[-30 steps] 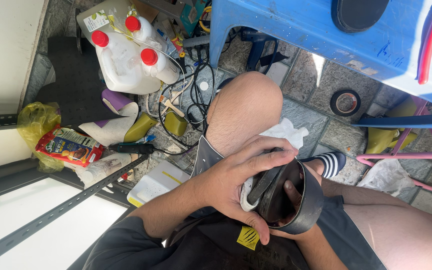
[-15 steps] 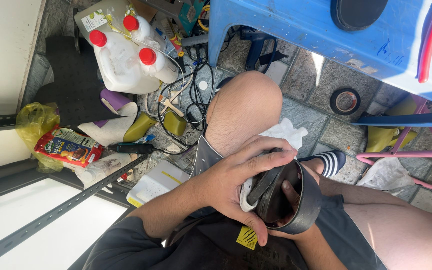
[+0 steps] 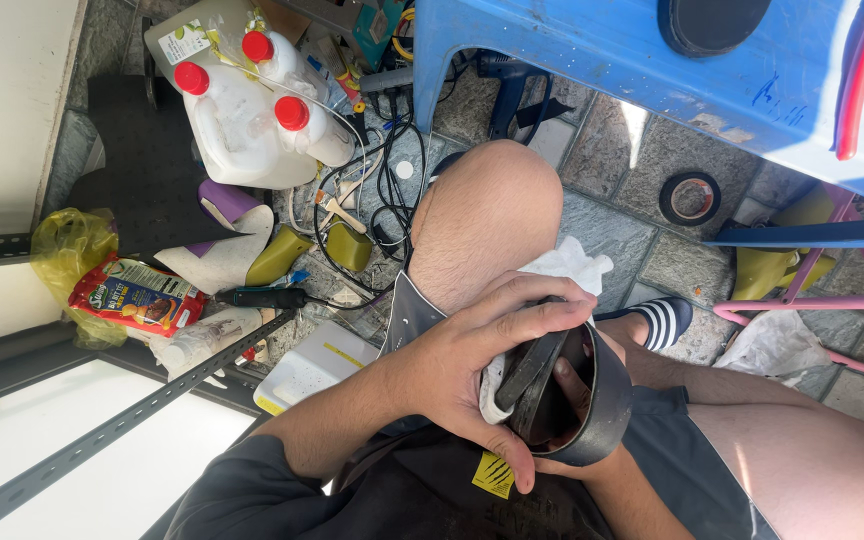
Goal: The person uses a heat gun to warm a black shoe sole, then wipes it with a cloth. They press and smooth the sole edges by hand, inspect the fit, and use a hammer to tap the sole into place.
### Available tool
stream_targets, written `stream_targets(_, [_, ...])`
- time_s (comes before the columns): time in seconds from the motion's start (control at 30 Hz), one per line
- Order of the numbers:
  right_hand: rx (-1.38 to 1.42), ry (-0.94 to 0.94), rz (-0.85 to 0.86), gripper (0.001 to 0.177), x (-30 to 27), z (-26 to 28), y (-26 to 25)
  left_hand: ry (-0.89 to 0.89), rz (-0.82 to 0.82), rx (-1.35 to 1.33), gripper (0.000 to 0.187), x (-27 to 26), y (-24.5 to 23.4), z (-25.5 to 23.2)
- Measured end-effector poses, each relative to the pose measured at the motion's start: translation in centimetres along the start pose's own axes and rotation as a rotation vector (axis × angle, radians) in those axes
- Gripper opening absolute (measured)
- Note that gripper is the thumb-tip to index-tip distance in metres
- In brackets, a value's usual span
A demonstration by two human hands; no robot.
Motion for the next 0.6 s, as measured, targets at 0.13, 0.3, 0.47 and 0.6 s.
stream_targets(0.13, [0.005, 0.010, -0.028, 0.107, 1.0, 0.8, 0.2, 0.007, 0.000, 0.006, 0.119, 0.0, -0.1, 0.1])
stream_targets(0.3, [-0.054, 0.008, -0.004, 0.110, 2.4, 1.9, 0.4, 0.020, -0.001, -0.015, 0.116, -0.3, 0.1, 0.1])
stream_targets(0.47, [-0.041, -0.075, -0.052, 0.100, 3.0, 3.1, 0.5, 0.066, 0.015, -0.078, 0.111, -0.9, 0.1, 0.3])
stream_targets(0.6, [-0.189, -0.060, -0.031, 0.094, 2.8, 3.5, 0.7, 0.104, 0.024, -0.157, 0.108, -1.3, -0.1, 0.6])
Point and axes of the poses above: each hand's wrist, its own x-axis towards the middle knuckle, its own y-axis out of the palm, z = x × y, the point moved 6 cm from there along x, towards the middle knuckle, and after that the axes turned 8 degrees about -z, right-handed, at the moved point
